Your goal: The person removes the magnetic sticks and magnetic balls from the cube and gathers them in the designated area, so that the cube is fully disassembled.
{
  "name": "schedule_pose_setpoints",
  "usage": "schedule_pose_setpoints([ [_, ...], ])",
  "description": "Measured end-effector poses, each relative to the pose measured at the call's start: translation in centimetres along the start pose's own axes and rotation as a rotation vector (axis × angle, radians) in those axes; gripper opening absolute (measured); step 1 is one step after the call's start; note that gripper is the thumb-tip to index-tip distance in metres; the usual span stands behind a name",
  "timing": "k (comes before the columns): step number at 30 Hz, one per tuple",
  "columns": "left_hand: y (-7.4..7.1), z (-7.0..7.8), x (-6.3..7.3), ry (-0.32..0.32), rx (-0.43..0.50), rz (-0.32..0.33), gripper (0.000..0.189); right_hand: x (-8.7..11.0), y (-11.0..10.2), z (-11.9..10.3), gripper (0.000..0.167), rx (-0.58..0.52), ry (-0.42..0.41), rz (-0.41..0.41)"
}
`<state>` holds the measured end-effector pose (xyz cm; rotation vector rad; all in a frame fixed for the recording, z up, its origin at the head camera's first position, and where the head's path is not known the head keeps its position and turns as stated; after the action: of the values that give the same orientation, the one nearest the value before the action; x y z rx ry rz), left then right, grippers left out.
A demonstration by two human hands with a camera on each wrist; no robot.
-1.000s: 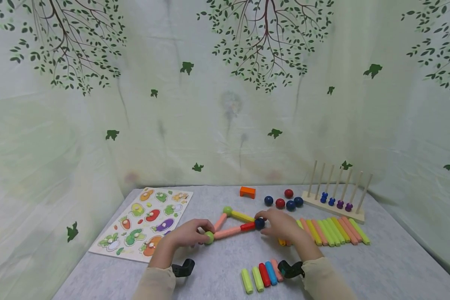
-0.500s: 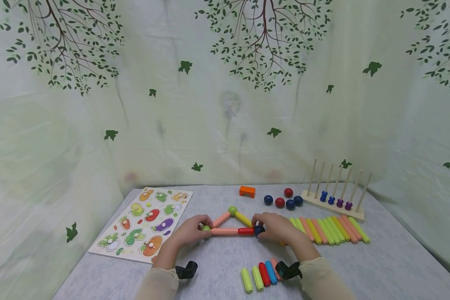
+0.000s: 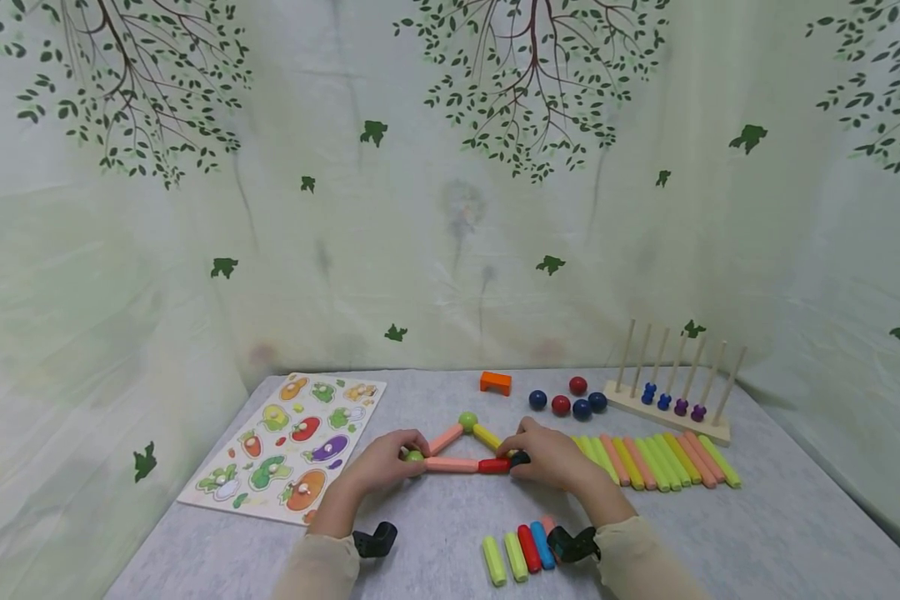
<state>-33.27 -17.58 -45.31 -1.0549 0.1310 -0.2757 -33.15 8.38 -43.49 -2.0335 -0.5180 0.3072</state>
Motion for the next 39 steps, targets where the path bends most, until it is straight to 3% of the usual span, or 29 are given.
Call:
schedule_pose_setpoints([
  [15,-0.02,0.13,0.21,0.021,0.0,-0.032,0.016,-0.42,0.53,-0.26,0.024,0.045,0.051,0.001],
  [20,0.02,0.27,0.36,0.024,0.008,-0.03,0.016,-0.52,0.58,-0.17,0.021,0.048,0.033,0.019],
  [39,0.14,0.24,0.28,0.03,0.016,-0.038,0.016,-0.27,-0.02,-0.19,0.018,-0.07,0.054,0.042],
])
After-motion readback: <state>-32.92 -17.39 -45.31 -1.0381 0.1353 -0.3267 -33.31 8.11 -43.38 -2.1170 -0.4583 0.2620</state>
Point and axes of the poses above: each hand's wrist, its own x-axis away from the middle knuckle, its own y-axis out of the palm, z = x × y, the point moved 5 cm from there along -x, towards the middle knuckle, and after that the axes turned 12 degrees about -x, right-handed, at the moved point
